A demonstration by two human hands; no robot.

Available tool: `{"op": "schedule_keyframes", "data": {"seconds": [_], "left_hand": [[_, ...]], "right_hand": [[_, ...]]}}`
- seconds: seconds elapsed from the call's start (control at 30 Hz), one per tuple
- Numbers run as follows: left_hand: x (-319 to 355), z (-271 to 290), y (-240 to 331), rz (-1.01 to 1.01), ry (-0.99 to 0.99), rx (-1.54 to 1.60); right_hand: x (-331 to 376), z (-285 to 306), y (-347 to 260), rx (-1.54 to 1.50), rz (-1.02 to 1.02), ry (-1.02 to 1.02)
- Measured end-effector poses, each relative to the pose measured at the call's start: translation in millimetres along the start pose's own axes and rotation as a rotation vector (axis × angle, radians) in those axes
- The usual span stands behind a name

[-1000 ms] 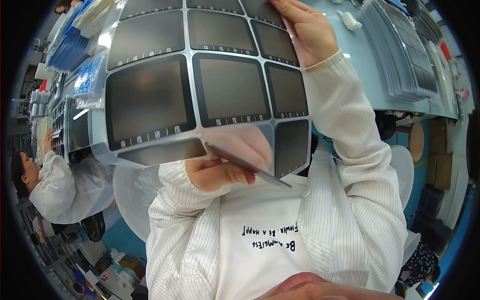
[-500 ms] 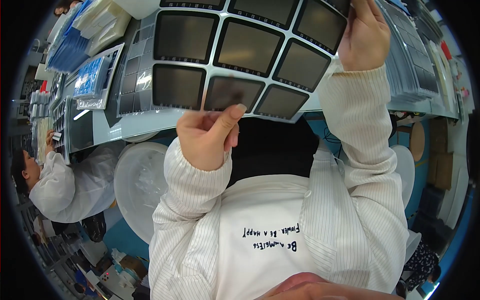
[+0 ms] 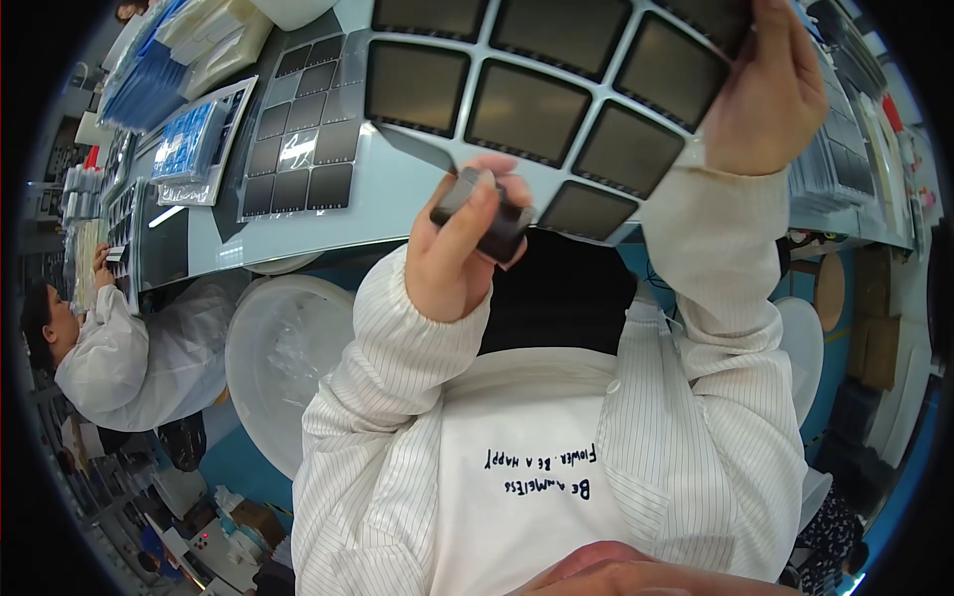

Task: Cleaning and inspecting small optical or electronic grid sheets at a manufacturing workstation.

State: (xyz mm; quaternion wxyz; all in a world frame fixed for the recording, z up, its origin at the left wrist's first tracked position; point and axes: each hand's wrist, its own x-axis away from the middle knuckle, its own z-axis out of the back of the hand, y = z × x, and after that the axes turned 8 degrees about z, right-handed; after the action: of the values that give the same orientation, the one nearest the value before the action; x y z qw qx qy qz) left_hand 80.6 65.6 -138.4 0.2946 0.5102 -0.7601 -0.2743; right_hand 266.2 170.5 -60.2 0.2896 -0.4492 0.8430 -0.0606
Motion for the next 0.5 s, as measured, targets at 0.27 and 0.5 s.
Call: {"op": "schedule_keyframes", "data": {"seconds": [0.27, 0.5], "left_hand": [[16, -3, 11, -0.072, -0.073, -0.47], [2, 56, 54, -0.334, 0.216, -0.574]], "right_hand": [[-19, -6, -42, -0.144, -0.096, 0.09], [-9, -68, -40, 0.661, 0.318, 0.279]]}}
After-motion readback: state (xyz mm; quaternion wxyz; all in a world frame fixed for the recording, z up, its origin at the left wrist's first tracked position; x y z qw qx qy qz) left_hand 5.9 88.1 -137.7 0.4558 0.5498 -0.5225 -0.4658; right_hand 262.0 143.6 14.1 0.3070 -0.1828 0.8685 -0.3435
